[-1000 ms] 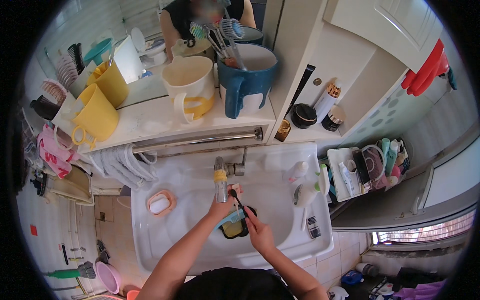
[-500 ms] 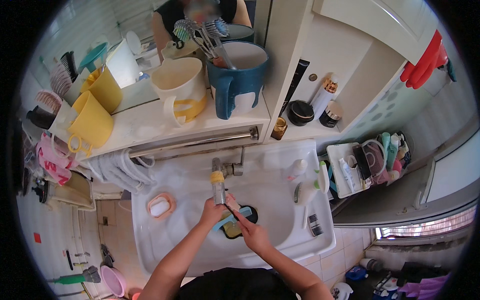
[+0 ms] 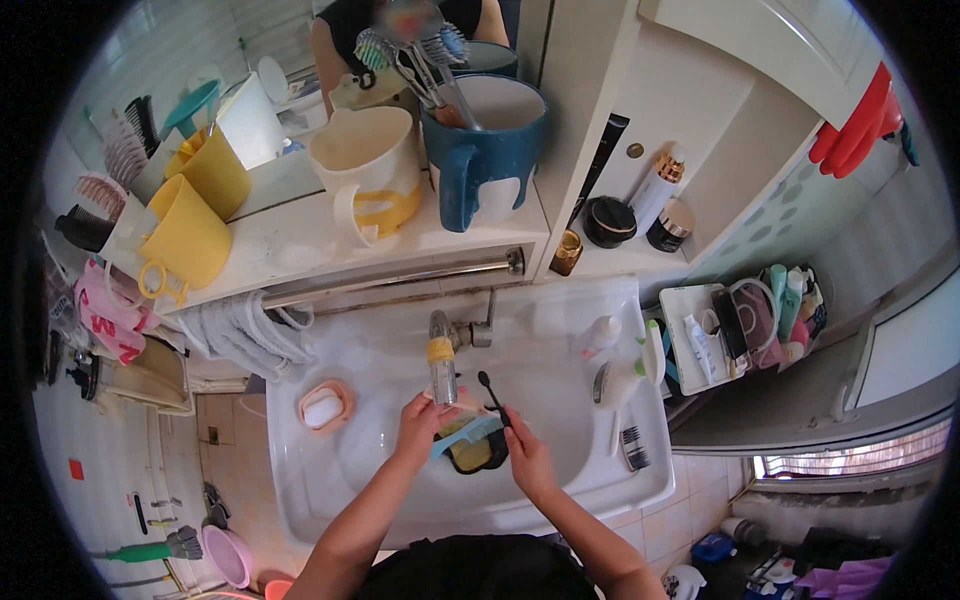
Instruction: The person scrubs a light blue comb with a toothbrush under running water, then scrubs the sink basin with a sponge. The person places the comb in a yellow cup and continues to wipe the sink surface.
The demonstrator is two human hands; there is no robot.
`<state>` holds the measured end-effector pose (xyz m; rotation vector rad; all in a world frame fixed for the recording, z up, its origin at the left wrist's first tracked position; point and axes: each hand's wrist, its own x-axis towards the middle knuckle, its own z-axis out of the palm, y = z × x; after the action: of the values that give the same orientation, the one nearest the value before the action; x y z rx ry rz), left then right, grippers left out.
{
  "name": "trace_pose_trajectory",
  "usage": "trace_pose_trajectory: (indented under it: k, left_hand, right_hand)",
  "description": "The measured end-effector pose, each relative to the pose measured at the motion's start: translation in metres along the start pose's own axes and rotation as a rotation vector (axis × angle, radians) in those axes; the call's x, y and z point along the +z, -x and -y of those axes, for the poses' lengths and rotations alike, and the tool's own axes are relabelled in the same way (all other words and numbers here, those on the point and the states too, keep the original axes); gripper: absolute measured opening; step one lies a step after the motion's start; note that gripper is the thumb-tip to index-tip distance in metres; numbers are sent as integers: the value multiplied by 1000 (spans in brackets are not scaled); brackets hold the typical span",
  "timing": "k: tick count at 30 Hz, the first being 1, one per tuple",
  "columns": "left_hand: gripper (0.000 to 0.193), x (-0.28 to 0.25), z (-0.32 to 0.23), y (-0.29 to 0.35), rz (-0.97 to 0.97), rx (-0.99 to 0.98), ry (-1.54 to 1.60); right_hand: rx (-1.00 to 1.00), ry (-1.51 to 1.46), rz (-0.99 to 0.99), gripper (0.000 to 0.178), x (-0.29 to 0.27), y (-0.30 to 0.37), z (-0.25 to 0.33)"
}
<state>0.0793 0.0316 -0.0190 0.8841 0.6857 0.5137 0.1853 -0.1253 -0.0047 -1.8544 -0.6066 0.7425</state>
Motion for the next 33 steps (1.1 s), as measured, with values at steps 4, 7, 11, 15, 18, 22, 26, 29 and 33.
trace_pose_trajectory:
  k: [4, 7, 11, 15, 18, 22, 26, 29, 33]
  left_hand:
    - [26, -7, -4, 4, 23, 65, 263]
    - [27, -11, -12, 6, 4, 98, 286]
    - [26, -11, -30, 11, 4, 142, 274]
    - [29, -18, -40, 19, -21, 206, 217]
    - [31, -24, -45, 28, -53, 257, 153]
    - [30, -30, -48, 40, -59, 261, -4]
    - [31, -24, -48, 50, -43, 289, -139]
    - [31, -20, -51, 53, -47, 322, -149]
    - [32, -22, -53, 50, -66, 316, -142]
  right_hand:
    - [69, -265, 9, 35, 4, 2, -23]
    - [317, -420, 92, 31, -4, 5, -16]
    - [408, -598, 184, 26, -7, -1, -8]
    - [449, -818, 207, 23, 14, -26, -11]
    - [481, -976, 252, 23, 35, -44, -7]
    - [512, -1111, 270, 25, 71, -60, -1]
    - [495, -1137, 232, 27, 99, -69, 2]
    - [519, -1124, 204, 27, 104, -74, 1]
    - [607, -1137, 166, 27, 96, -73, 8]
